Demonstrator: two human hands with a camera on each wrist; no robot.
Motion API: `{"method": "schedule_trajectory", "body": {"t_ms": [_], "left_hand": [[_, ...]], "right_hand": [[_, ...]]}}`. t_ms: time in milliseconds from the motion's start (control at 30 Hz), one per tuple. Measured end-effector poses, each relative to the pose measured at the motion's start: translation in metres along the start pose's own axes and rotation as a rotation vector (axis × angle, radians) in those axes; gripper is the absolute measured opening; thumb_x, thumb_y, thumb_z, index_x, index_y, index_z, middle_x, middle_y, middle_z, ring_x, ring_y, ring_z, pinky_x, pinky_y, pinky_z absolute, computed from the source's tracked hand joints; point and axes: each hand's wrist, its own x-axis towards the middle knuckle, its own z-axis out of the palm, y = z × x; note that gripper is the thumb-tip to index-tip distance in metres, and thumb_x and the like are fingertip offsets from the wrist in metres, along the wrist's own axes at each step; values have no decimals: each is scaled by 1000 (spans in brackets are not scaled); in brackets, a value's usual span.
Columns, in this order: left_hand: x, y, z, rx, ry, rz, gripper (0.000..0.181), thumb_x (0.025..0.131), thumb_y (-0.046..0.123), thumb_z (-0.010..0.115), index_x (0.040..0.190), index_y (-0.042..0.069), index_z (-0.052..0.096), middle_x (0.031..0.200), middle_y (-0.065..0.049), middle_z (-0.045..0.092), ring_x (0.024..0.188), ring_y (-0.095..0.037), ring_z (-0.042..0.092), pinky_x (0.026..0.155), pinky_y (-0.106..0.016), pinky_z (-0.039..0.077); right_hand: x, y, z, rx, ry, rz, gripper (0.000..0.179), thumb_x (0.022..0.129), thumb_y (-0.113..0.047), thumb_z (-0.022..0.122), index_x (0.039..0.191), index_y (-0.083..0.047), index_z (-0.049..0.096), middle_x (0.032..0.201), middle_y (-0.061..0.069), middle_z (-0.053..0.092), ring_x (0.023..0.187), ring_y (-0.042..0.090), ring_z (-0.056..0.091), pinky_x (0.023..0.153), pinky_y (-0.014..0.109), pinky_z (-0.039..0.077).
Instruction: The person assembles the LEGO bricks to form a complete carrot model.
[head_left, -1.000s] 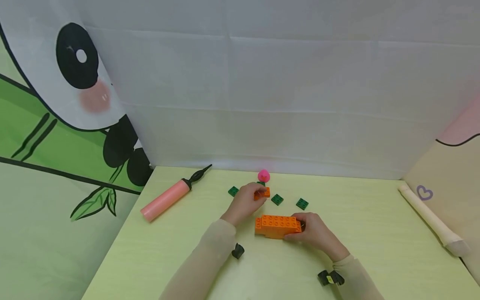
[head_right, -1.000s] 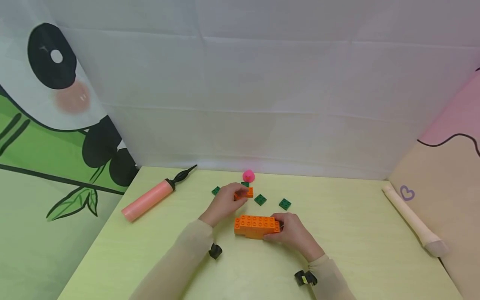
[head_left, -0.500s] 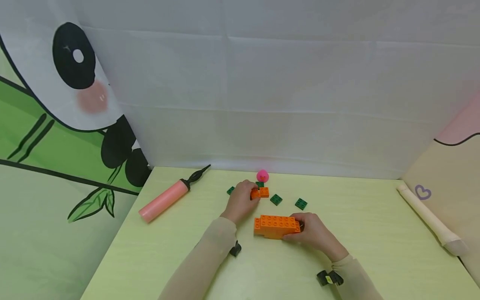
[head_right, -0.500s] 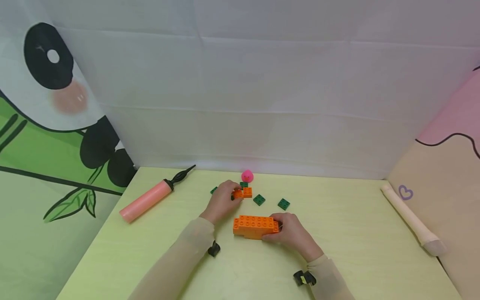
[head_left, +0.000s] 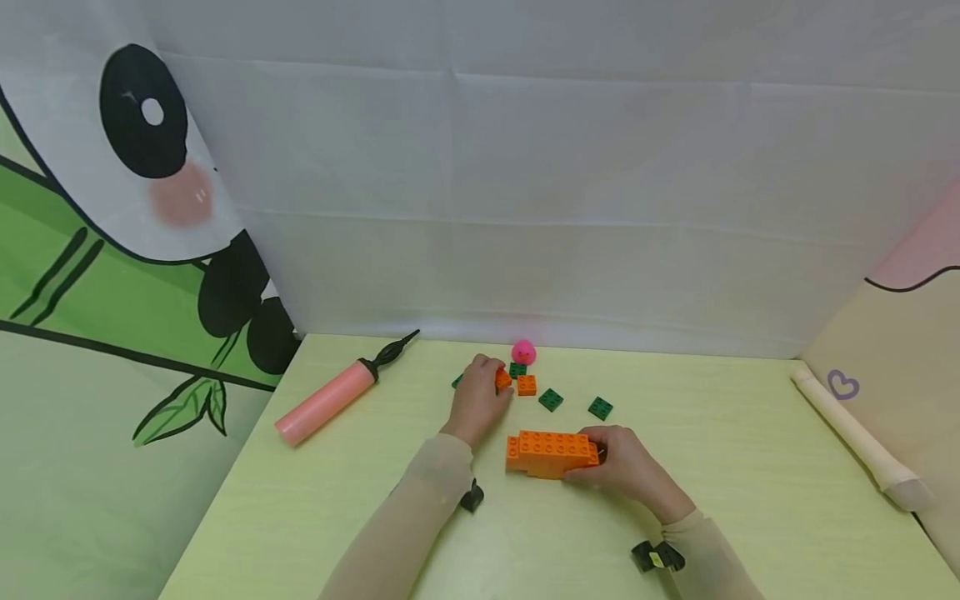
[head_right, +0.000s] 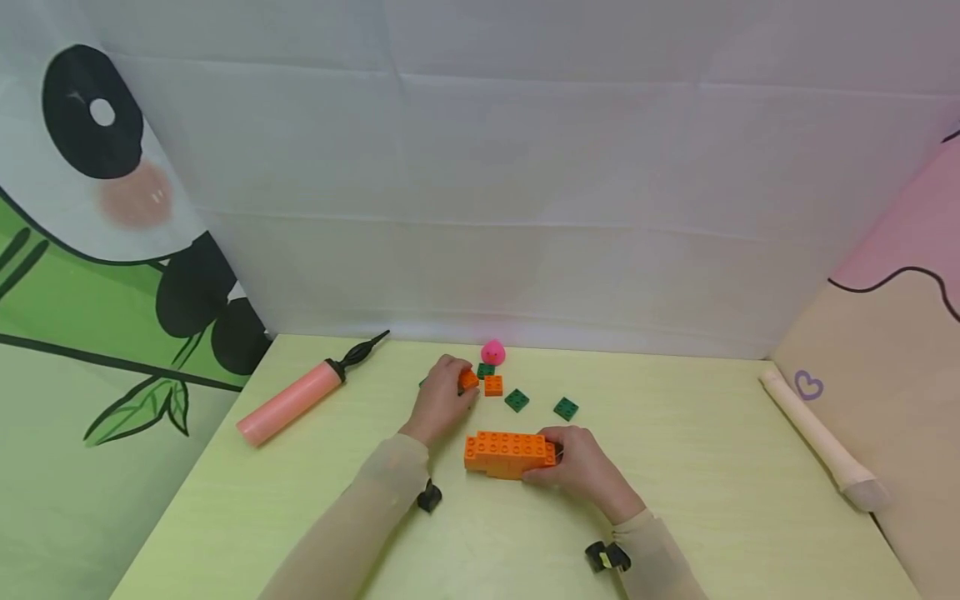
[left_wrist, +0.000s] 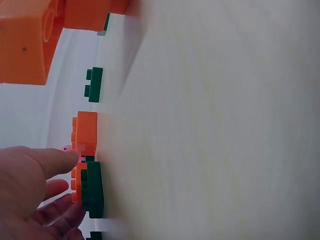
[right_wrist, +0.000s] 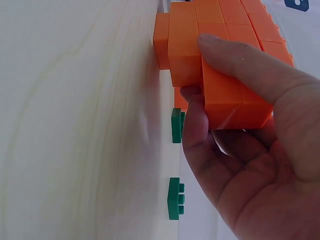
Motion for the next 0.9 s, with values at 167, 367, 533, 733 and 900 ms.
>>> {"method": "schedule_trajectory", "body": {"t_ms": [167, 367, 533, 733, 900], "left_hand": [[1, 1, 1, 56, 4, -68, 47, 97, 24, 78, 135, 2, 63, 126, -12, 58, 109, -27, 57, 99, -39, 52], [2, 4, 1, 133, -18, -99, 43, 97, 27, 78, 130, 1, 66, 118, -11, 62, 105, -27, 58, 96, -39, 52], [2, 4, 0, 135, -12, -101, 35, 97, 21, 77, 123, 1, 69, 112, -10, 64, 101, -27, 58, 93, -39, 53], [2, 3, -2, 113, 0, -80, 30, 96, 20, 78, 119, 2, 70, 108, -8, 63, 98, -27, 57, 90, -38, 53], [-1, 2, -8, 24, -17, -52, 31, 97, 24, 78, 119, 4, 70, 107, -5, 61, 99, -24, 56, 92, -38, 52]], "right_hand": [[0, 0, 0, -6, 6, -2, 36, 79, -23, 93, 108, -11, 75, 97, -6, 70, 87, 18, 58, 80, 34, 51], [0, 1, 0, -3, 4, -9, 35, 80, -23, 93, 107, -11, 75, 97, -6, 70, 87, 18, 58, 80, 34, 51], [-1, 0, 1, 17, -1, -13, 33, 80, -21, 93, 106, -11, 75, 96, -5, 69, 86, 19, 57, 78, 32, 50], [-1, -2, 0, 14, 2, -8, 34, 80, -21, 93, 106, -11, 75, 95, -5, 69, 86, 19, 57, 78, 32, 50], [-2, -3, 0, 17, 5, 8, 35, 79, -22, 93, 107, -11, 75, 96, -5, 69, 87, 19, 58, 78, 33, 50]]}}
